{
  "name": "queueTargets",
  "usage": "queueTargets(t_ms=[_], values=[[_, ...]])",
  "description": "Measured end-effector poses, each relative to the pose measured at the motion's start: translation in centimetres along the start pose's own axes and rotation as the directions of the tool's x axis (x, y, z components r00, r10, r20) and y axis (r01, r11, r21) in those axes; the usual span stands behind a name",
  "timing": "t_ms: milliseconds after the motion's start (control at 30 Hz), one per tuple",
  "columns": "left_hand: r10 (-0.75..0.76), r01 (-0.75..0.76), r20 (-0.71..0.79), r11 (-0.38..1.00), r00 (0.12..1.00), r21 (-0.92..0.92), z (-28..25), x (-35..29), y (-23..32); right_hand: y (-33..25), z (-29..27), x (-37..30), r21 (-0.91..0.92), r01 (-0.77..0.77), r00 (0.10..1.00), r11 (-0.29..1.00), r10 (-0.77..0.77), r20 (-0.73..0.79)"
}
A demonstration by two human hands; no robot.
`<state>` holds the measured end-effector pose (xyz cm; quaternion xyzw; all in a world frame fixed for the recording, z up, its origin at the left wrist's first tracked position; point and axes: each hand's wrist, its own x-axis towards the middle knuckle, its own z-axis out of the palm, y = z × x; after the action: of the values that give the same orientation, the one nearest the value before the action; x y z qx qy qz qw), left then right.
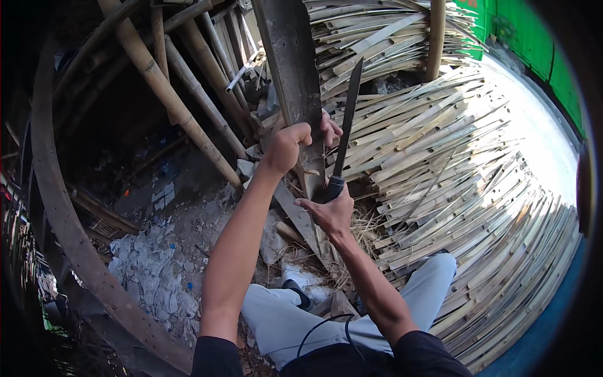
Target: The person shaves bamboo strips using a knife and places them onto a pile of split bamboo.
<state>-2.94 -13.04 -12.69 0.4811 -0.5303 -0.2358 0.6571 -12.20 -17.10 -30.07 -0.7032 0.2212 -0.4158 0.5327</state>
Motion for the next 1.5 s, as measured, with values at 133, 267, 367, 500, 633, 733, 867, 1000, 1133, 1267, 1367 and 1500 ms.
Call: queueTargets(t_ms=[133, 267, 367, 500, 633, 733, 867, 1000, 1133, 1267, 1367, 1500], values=[[0.038, -0.041, 0.048, 0.997, 0.998, 0.071, 2.5, 2.8, 1.5, -2.2, -1.4, 0.4, 0.122, -0.130, 0.985, 0.984, 0.142, -0.094], [0.057, 0.005, -0.134, 0.906, 0.989, 0.423, 4.5, 2.5, 3.6, -3.8, -2.4, 2.0, 0.226, -0.117, 0.960, 0.967, 0.168, -0.224], [0.345, -0.154, -0.151, 0.714, 0.926, 0.683, 4.5, -2.1, 3.8, -4.2, -4.3, 4.5, 0.308, -0.110, 0.945, 0.945, 0.196, -0.263], [0.080, 0.319, -0.642, 0.817, 0.762, 0.480, 5.3, -14.7, -0.3, -5.5, -5.8, 5.9, 0.288, -0.284, 0.902, 0.914, 0.357, -0.243], [-0.455, 0.736, -0.579, 0.393, 0.677, 0.551, 5.4, -24.9, -6.9, -3.6, -3.8, 5.5, 0.429, -0.261, 0.843, 0.865, 0.420, -0.335], [-0.524, 0.678, -0.476, 0.693, 0.707, 0.244, 2.9, -29.3, -12.1, -4.1, -2.0, 3.1, 0.655, -0.297, 0.803, 0.695, 0.553, -0.224], [-0.272, 0.099, -0.514, 0.935, 0.814, -0.340, -2.0, -29.5, -14.2, -4.3, 0.2, 0.0, 0.745, -0.414, 0.721, 0.523, 0.688, -0.082], [0.027, -0.492, -0.740, 0.763, 0.672, -0.419, -1.2, -27.6, -13.5, -4.0, 2.4, -3.4, 0.738, -0.554, 0.628, 0.385, 0.775, 0.067], [0.181, -0.627, -0.801, 0.726, 0.571, -0.284, -3.4, -30.0, -10.4, -3.9, 5.8, -7.0, 0.713, -0.675, 0.493, 0.193, 0.836, 0.240], [0.311, -0.685, -0.867, 0.727, 0.388, -0.045, -4.7, -31.5, -5.8, -4.7, 7.5, -9.3, 0.695, -0.709, 0.440, 0.124, 0.847, 0.298], [0.332, -0.593, -0.904, 0.797, 0.269, 0.116, -4.5, -32.8, -3.4, -4.7, 9.3, -10.2, 0.648, -0.756, 0.383, 0.094, 0.866, 0.321], [0.323, -0.499, -0.945, 0.827, 0.046, 0.258, -4.5, -33.6, -1.4, -4.8, 10.7, -11.8, 0.631, -0.775, 0.327, -0.024, 0.840, 0.432]])
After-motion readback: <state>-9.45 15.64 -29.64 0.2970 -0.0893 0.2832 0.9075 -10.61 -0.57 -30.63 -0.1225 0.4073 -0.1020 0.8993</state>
